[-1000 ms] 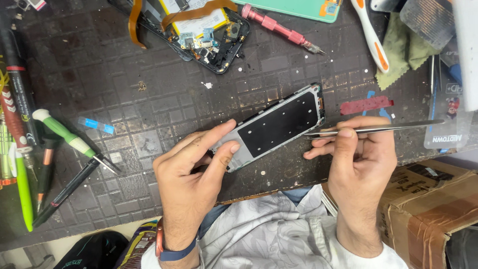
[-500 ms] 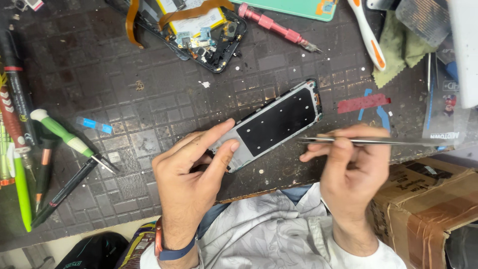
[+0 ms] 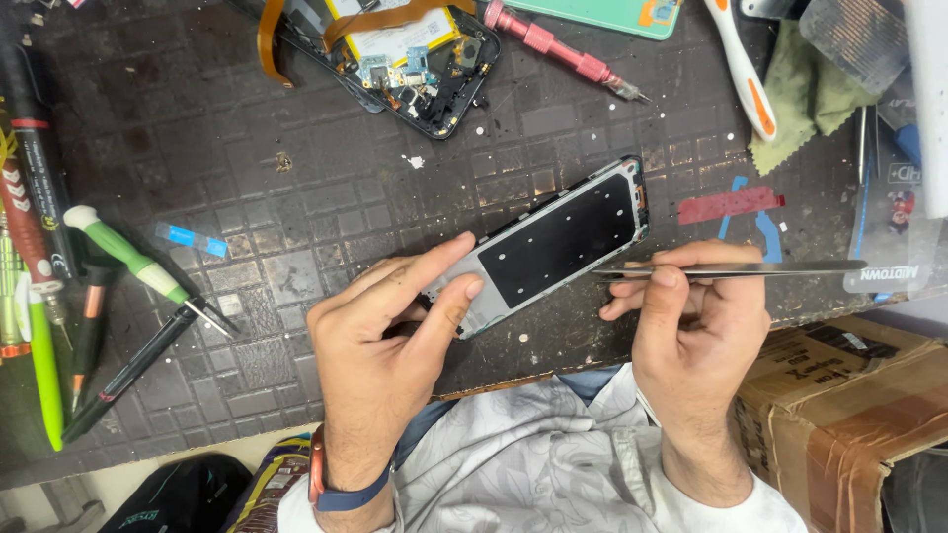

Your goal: The person scrapes adhesive residue from the edges of a smartphone frame using a metal spudger and then brushes the surface with a toothbrush. The person repeatedly scrapes and brushes the same frame throughout the clip.

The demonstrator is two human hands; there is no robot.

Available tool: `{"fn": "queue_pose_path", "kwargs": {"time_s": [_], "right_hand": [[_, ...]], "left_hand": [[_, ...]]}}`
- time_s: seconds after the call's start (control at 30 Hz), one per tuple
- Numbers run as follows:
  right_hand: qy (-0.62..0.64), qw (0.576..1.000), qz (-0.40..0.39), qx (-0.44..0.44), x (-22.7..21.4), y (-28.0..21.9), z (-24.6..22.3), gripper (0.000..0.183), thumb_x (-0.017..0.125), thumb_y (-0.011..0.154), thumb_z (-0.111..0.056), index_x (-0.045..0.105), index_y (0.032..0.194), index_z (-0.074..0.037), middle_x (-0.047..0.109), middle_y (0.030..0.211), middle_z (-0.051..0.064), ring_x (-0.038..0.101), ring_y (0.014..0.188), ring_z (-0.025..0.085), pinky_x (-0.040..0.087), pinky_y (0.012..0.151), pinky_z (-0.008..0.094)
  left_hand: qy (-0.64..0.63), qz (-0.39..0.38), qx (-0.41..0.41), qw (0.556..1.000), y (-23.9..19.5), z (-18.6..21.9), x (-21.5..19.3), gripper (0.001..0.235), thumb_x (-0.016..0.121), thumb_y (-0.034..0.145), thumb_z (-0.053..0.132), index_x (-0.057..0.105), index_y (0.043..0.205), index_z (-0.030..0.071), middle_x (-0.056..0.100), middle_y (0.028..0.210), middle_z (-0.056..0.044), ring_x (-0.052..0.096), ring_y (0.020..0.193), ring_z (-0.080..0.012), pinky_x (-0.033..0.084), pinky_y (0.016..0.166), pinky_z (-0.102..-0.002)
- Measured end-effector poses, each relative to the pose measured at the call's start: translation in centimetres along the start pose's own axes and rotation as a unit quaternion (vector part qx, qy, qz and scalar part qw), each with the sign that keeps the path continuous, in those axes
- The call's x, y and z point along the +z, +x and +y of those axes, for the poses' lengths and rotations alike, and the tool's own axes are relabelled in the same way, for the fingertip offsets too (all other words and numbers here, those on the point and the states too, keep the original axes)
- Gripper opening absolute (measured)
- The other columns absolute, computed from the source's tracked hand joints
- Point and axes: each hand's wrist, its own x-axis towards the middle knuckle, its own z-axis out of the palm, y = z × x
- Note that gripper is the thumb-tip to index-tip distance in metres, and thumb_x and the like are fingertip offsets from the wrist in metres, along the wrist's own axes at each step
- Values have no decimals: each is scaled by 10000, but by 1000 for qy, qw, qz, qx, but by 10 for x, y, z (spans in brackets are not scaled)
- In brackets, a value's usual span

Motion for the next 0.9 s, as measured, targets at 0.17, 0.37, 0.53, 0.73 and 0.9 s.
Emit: {"fn": "queue_pose_path", "kwargs": {"time_s": [0.17,0.37,0.53,0.73,0.9], "right_hand": [[5,1000,4,-3,0,1,1,94,495,1138,1,439,1186,59,615,965,151,721,746,166,659,693,308],[-2,1000,-4,-6,-1,-1,1,98,504,1145,-10,445,1188,55,629,945,152,720,750,160,644,652,275],[-10,1000,-25,11,0,-2,-11,98,532,1130,-21,489,1175,55,673,896,143,710,701,146,600,652,271],[-73,989,-126,25,21,-14,-27,72,601,1009,-20,584,1057,31,750,761,85,731,592,111,579,479,224],[-62,985,-160,-33,40,-32,-35,103,608,1003,-9,571,1085,40,730,822,98,759,704,102,612,561,210]], "left_hand": [[9,1,3,1000,1,1,0,308,833,871,86,775,1172,106,736,845,-27,619,685,-42,516,581,-194],[3,-1,10,1000,1,1,0,299,833,876,81,775,1169,103,743,852,-31,637,704,-50,532,596,-195],[-13,4,19,1000,1,1,0,299,827,883,72,769,1175,97,756,884,-38,659,727,-56,542,611,-200],[-22,-10,12,1000,1,2,-3,316,824,882,82,762,1191,100,770,887,-49,672,722,-62,548,605,-208],[-22,-7,21,1000,2,1,-5,318,826,888,85,759,1198,105,765,883,-51,671,723,-62,559,607,-210]]}}
